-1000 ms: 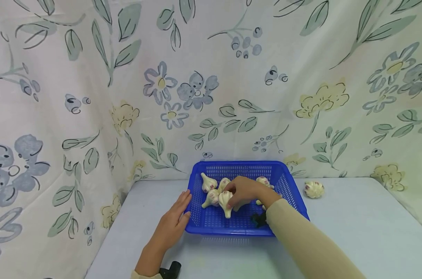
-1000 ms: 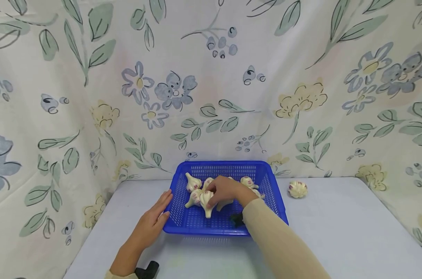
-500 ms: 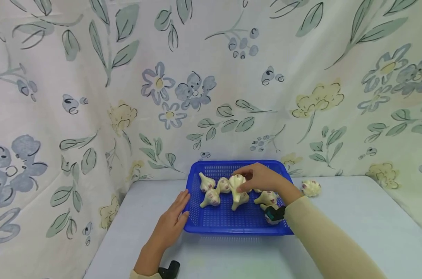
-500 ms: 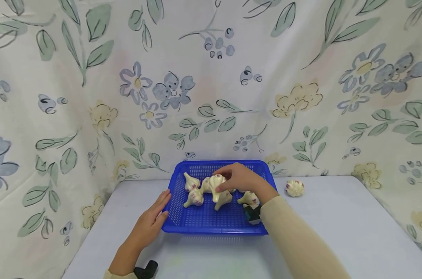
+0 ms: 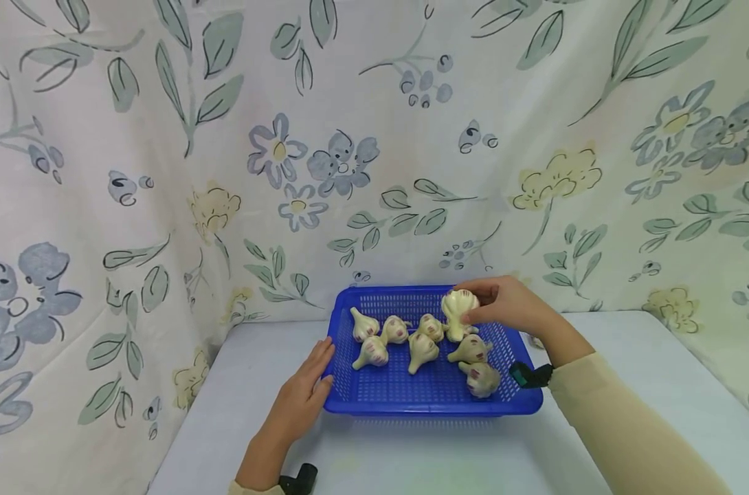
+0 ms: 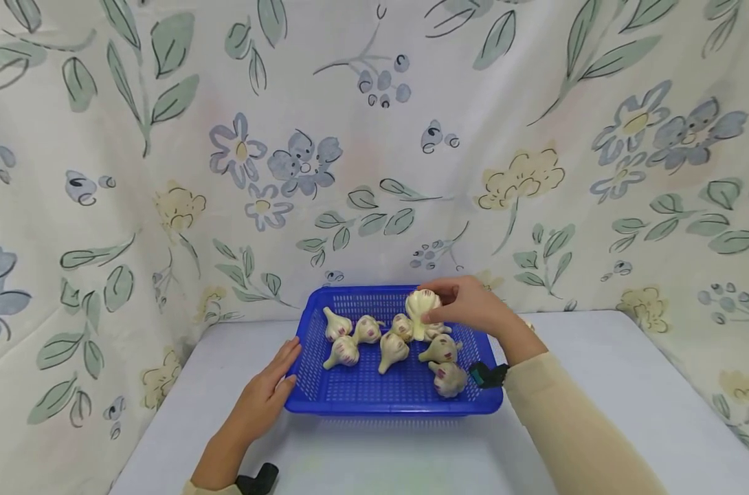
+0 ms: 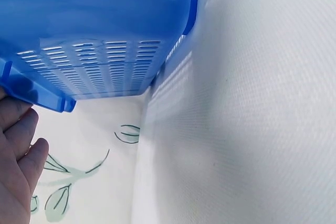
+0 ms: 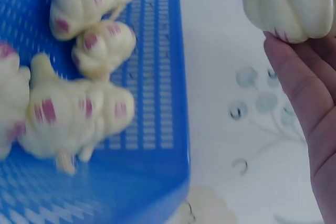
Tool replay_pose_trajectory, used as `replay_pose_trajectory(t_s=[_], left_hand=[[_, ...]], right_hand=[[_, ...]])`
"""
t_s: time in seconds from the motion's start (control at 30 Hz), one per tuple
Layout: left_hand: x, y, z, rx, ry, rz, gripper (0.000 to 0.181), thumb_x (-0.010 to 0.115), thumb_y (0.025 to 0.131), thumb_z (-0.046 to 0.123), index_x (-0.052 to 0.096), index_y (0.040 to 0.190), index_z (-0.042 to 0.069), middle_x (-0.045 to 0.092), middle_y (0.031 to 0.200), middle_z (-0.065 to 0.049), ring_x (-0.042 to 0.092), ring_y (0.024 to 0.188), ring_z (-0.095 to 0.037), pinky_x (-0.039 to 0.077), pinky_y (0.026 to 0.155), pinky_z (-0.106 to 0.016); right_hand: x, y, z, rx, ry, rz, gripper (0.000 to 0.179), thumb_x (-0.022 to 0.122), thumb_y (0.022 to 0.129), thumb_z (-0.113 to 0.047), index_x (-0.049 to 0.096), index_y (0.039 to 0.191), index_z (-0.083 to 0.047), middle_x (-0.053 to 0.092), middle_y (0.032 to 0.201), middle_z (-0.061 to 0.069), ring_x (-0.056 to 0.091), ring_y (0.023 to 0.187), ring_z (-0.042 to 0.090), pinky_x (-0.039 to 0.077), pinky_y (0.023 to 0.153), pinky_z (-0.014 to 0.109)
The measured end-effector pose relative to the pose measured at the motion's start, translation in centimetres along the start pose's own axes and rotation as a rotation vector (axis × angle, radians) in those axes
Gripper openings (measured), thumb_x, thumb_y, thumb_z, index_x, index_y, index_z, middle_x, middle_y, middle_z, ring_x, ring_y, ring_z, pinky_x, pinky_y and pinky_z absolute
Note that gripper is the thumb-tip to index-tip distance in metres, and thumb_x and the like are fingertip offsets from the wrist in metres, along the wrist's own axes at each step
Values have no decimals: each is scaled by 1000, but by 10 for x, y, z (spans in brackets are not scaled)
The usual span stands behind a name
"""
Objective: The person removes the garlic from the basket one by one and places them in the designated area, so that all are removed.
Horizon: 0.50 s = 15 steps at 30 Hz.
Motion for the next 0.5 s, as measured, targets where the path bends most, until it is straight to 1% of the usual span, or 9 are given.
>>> replay_pose_trajectory(t_s=[0.1, 0.2, 0.3, 0.4, 0.5], left_hand=[[0, 0, 0, -2, -2, 0, 53, 49, 101, 23, 38, 152, 19, 28, 161, 9, 23, 149, -13, 29, 116, -45], [1, 0, 0, -3, -1, 1, 53, 49, 101, 23, 38, 152, 19, 28, 160, 9, 24, 149, -15, 30, 115, -46], [1, 0, -1, -2, -1, 0, 53, 49, 101, 23, 38, 152, 18, 28, 160, 10, 25, 149, -15, 30, 115, -45], [1, -1, -1, 4, 1, 4, 53, 49, 101, 23, 39, 152, 18, 28, 160, 9, 26, 149, -18, 30, 115, -46], [1, -1, -1, 8, -3, 5, 52, 49, 101, 22, 39, 152, 17, 29, 160, 8, 27, 149, -20, 30, 115, -46]], right_hand=[[-12, -8, 7, 7, 14, 51, 59, 84, 77, -38, 65, 129, -18, 72, 114, 4, 69, 98, 18, 58, 81, 31], [-25, -19, 13, 23, 16, 99, 56, 82, 79, -37, 65, 128, -17, 72, 115, 6, 69, 100, 19, 58, 82, 31], [-41, -30, 20, 53, 0, 156, 58, 81, 80, -41, 63, 129, -17, 71, 117, 8, 69, 100, 16, 59, 81, 28], [-56, -40, 28, 76, -28, 223, 62, 79, 80, -45, 62, 132, -15, 70, 119, 9, 69, 98, 9, 58, 80, 23], [-69, -50, 41, 101, -43, 281, 65, 77, 82, -46, 59, 134, -13, 70, 118, 4, 67, 94, 1, 56, 78, 19]])
Point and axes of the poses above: each hand's wrist, its own y-axis towards the middle knuckle, its own x-axis out of the palm, z = x × y, the point moved 3 cm from there along y, towards the middle knuckle
